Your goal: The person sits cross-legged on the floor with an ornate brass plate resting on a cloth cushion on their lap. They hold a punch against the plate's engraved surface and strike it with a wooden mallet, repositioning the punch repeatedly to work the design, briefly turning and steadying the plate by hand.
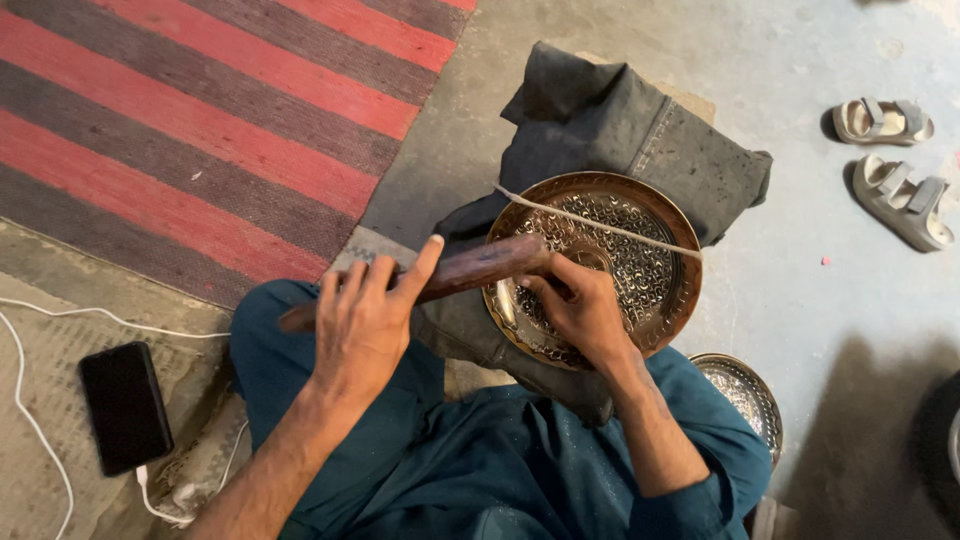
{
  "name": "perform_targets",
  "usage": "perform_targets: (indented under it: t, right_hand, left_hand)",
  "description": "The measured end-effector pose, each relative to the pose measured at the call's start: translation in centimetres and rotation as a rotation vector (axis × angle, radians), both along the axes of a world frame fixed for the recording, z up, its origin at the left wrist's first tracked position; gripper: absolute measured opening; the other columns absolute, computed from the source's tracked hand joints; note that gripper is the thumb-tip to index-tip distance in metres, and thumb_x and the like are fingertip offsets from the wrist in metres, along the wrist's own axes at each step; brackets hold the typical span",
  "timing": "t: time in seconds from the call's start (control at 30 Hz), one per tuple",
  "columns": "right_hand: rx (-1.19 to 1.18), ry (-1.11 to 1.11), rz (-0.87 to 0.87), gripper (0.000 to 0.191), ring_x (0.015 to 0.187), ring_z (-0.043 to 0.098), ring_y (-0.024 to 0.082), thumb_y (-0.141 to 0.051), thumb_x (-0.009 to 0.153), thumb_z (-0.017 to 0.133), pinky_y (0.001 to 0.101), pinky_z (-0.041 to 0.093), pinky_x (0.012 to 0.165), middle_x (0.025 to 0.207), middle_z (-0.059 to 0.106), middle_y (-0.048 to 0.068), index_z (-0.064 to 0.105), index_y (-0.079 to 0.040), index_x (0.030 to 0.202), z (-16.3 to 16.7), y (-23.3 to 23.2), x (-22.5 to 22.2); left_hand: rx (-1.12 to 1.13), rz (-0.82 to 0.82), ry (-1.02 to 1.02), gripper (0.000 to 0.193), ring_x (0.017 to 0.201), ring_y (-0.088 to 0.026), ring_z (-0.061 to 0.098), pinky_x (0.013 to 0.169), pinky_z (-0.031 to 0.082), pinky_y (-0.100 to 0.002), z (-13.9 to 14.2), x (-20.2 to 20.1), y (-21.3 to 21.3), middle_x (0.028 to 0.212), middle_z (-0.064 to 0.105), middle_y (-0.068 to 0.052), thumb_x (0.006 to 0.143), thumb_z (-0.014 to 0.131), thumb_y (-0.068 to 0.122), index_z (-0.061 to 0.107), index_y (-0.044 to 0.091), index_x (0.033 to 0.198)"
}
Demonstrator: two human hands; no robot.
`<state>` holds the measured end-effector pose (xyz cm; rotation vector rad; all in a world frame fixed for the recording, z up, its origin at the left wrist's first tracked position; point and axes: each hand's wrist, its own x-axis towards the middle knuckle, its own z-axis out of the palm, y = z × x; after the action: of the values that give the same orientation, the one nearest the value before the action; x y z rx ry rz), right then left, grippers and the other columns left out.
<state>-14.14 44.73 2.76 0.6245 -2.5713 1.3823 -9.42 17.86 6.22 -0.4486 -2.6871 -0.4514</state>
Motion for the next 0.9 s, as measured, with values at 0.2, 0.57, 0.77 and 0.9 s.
perform_targets:
  t: [0.2,0.57,0.77,0.9]
  right_hand:
    - [-0.039,0.012,0.002,0.025,0.081,0.076,0.016,-0.001,0.09,0.076,0.0283,0.06,0.071,0.094,0.079,0.009,0.071,-0.004,0.114,0.32,-0.27,-0.03]
    - [-0.02,0.043,-0.019,0.029,0.083,0.078,0.018,-0.004,0.089,0.077,0.0293,0.06,0.072,0.097,0.079,0.012,0.071,-0.002,0.117,0.34,-0.1,-0.24]
    - [-0.002,-0.002,-0.012,0.027,0.08,0.077,0.019,-0.004,0.089,0.076,0.0302,0.059,0.07,0.093,0.079,0.011,0.073,-0.004,0.116,0.74,-0.07,-0.12]
    - [0.0,0.066,0.007,0.023,0.083,0.077,0.019,-0.004,0.089,0.077,0.0302,0.059,0.073,0.095,0.079,0.011,0.072,-0.005,0.112,0.88,-0.07,-0.19]
  left_hand:
    - [-0.099,0.037,0.083,0.084,0.093,-0.029,0.062,0.086,0.047,-0.048,0.37,-0.2,-0.02,0.097,0.058,-0.007,0.081,0.075,-0.002,0.045,0.025,0.154]
    - [0.409,-0.055,0.014,0.087,0.106,-0.034,0.062,0.093,0.05,-0.045,0.04,-0.4,0.28,0.115,0.062,-0.012,0.079,0.072,-0.003,0.04,0.018,0.157]
    - [0.089,0.01,0.076,0.086,0.098,-0.032,0.062,0.09,0.046,-0.049,0.05,-0.69,0.19,0.101,0.061,-0.01,0.075,0.079,0.003,0.046,0.02,0.153]
    - [0.081,0.012,0.002,0.086,0.1,-0.031,0.063,0.089,0.046,-0.048,-0.03,-0.77,0.15,0.104,0.063,-0.009,0.076,0.078,0.002,0.044,0.019,0.153]
